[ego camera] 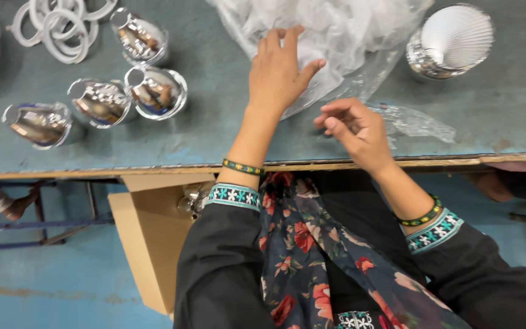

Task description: The person repeatedly picks up a clear plastic ring and a silver textured metal cone, fits the ring onto the cone, and places the assembled unit on the table. The person continues this process with multiple units, stacking the finished assemblies.

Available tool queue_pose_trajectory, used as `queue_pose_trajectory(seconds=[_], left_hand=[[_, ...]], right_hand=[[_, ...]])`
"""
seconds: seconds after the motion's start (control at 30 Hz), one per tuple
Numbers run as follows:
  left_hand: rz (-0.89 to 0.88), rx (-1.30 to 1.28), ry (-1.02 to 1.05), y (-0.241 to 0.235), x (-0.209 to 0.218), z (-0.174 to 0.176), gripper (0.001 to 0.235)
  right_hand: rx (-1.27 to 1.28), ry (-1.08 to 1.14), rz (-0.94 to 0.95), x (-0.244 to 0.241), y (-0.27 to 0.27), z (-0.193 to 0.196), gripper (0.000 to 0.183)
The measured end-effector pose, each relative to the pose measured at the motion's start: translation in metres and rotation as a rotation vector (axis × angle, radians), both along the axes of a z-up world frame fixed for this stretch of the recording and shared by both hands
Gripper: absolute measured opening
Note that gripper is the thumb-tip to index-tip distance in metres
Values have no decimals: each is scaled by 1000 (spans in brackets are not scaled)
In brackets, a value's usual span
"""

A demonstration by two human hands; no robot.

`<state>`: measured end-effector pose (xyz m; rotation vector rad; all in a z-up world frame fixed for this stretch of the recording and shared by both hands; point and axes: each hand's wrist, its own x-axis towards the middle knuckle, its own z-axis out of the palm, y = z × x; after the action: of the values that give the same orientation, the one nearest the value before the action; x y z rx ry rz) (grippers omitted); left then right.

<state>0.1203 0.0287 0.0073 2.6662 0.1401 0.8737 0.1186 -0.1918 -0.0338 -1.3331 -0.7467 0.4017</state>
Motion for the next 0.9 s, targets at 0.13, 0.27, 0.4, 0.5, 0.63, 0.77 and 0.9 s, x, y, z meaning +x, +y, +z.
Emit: queue_pose_trajectory(seconds=[0.13, 0.27, 0.4, 0.5, 0.63, 0.77, 0.9], left_hand=[[67, -32, 362, 2, 30, -3, 78], [42, -110, 368, 12, 35, -5, 80], [43, -231, 194, 20, 12, 0, 89], [-127, -796, 101, 13, -24, 2, 93], [-570, -1654, -126, -14, -81, -12, 103], [-536, -1671, -144, -27, -99, -25, 109], [-595, -1669, -90, -24, -98, -26, 112]], right_hand=[[-47, -14, -9, 2, -1, 1, 22], [-67, -47, -4, 1, -3, 3, 22], [-54, -71, -24, -3, 0, 8, 19], [5, -197, -163, -4, 2, 10, 15], [74, -228, -236, -6, -2, 6, 14], [83, -242, -298, -2, -18, 6, 18], [59, -612, -576, 16, -29, 12, 38]])
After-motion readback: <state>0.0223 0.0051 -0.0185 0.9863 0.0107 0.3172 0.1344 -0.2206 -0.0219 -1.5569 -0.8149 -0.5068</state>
